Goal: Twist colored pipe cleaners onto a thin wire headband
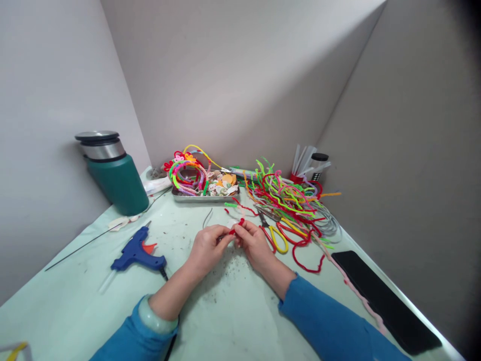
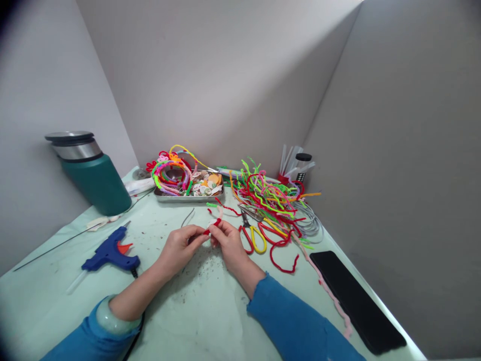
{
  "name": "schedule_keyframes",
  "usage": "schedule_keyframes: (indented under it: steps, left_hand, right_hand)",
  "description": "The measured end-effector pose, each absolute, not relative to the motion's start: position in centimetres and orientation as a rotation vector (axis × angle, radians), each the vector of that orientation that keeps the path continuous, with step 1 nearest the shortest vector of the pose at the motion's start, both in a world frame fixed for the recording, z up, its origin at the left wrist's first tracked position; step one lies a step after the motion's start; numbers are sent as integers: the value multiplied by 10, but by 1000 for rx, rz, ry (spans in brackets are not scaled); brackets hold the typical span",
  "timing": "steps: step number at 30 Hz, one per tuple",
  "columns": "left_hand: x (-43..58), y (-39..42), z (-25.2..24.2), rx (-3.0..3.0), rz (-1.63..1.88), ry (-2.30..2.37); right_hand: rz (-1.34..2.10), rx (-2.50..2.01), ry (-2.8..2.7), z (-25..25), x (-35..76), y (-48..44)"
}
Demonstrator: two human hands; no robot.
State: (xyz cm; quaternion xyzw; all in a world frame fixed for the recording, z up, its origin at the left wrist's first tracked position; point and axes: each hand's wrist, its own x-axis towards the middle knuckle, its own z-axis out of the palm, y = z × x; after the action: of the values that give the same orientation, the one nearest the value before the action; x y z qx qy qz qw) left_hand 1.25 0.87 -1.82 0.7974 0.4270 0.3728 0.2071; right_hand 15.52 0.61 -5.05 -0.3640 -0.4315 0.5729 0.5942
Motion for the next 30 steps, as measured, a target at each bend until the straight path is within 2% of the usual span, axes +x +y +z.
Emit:
schedule_keyframes:
  steps: [16, 30]
  left_hand:
    - [14, 8, -21, 2353, 1052, 1340]
    - [15, 11, -24, 1877, 1103, 1193]
  right_hand:
    - [1321, -844, -1008, -51, 156, 7]
    - [1326, -839, -976, -47, 155, 6]
